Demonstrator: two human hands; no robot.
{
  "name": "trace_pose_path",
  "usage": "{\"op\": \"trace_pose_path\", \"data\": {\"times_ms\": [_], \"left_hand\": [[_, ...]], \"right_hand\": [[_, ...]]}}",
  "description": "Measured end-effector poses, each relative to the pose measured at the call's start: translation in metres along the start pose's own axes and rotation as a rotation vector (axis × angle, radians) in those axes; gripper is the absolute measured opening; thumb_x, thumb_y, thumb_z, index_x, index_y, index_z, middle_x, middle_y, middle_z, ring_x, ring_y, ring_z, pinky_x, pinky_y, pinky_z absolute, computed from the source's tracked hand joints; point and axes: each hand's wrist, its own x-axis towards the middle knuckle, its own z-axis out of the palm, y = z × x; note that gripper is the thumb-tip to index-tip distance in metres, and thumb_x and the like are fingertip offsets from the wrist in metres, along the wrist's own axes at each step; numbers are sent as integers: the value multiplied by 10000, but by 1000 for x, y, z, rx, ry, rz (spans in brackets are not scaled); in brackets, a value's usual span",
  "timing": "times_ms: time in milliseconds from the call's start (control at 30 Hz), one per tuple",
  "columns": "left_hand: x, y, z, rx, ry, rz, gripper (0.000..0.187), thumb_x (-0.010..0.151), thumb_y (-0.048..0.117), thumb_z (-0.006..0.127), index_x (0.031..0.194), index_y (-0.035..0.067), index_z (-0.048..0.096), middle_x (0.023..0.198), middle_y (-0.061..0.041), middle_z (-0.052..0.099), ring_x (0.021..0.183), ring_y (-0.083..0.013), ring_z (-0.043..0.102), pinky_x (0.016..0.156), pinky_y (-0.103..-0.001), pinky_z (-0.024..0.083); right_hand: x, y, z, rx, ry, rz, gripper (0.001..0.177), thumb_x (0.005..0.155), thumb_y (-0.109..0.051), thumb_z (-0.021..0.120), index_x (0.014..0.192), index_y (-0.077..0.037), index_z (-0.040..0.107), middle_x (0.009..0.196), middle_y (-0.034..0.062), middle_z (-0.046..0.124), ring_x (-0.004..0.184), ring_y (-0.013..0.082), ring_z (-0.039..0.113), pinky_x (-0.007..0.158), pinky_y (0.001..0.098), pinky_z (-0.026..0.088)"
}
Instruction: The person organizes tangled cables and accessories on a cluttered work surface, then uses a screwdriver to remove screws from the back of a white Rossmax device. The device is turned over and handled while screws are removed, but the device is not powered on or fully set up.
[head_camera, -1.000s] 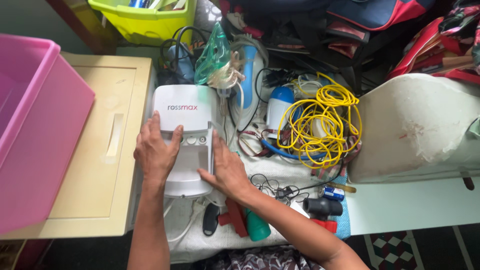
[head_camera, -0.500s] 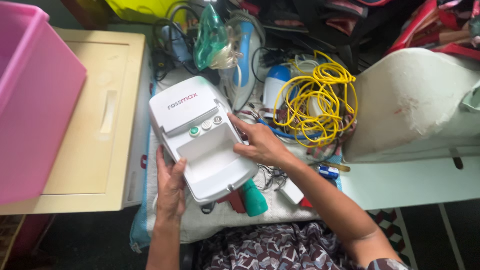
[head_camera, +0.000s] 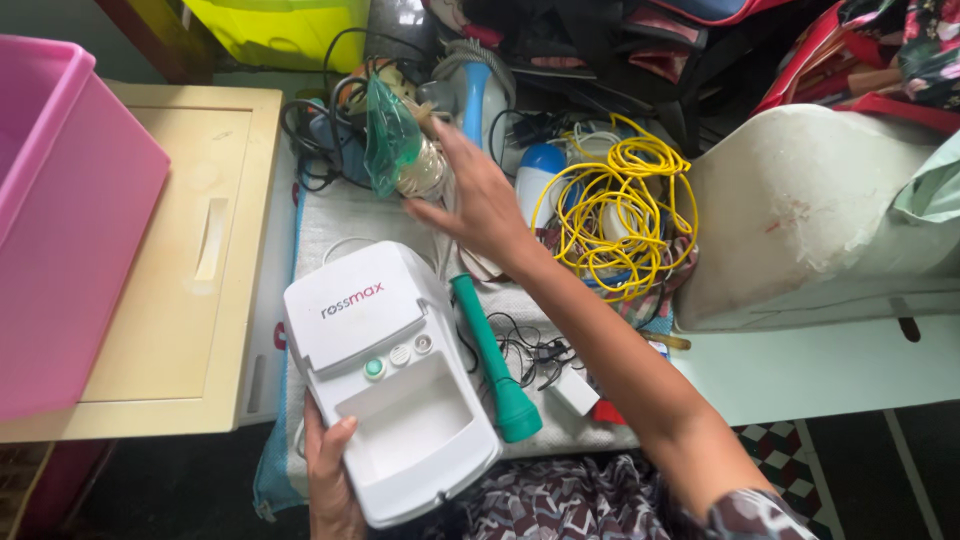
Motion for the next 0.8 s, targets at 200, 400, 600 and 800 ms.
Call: {"op": "trace_pose_path", "data": {"times_ms": [200, 400, 600, 800], "left_hand": [[11, 20, -48, -30, -95, 20, 1013, 695, 247, 622, 1624, 32, 281, 1410, -284, 506, 1226, -386, 581, 980, -493, 510], [10, 25, -81, -49, -64, -52, 999, 711, 270, 621, 1621, 29, 289, 1404, -288, 505, 1217, -385, 581, 965, -492, 512], [3, 23, -86, -32, -47, -84, 986, 726, 293, 620, 1619, 25, 298, 1399, -292, 505, 1208, -383, 582, 949, -491, 514], [-7, 27, -94, -36, -43, -76, 974, 742, 316, 619, 1616, 22, 306, 1394, -297, 504, 1199, -382, 583, 934, -491, 516]], "right_hand": [[57, -9, 65, -33, -258, 126, 925, 728, -312, 830, 1513, -98, 390, 1437, 170, 571, 1276, 334, 585, 1070, 506, 444], [-30, -54, 68, -49, -361, -207, 620, 888, -161, 679, 1468, -76, 474, 1363, 162, 571, 1263, 364, 551, 985, 477, 443], [-59, -42, 19, 86, -235, -374, 528, 921, -77, 588, 1440, -144, 516, 1429, 105, 632, 1343, 330, 580, 1121, 460, 478], [-142, -55, -35, -135, -760, 353, 915, 871, -445, 782, 1559, -85, 298, 961, 177, 668, 859, 367, 672, 715, 468, 539]]}}
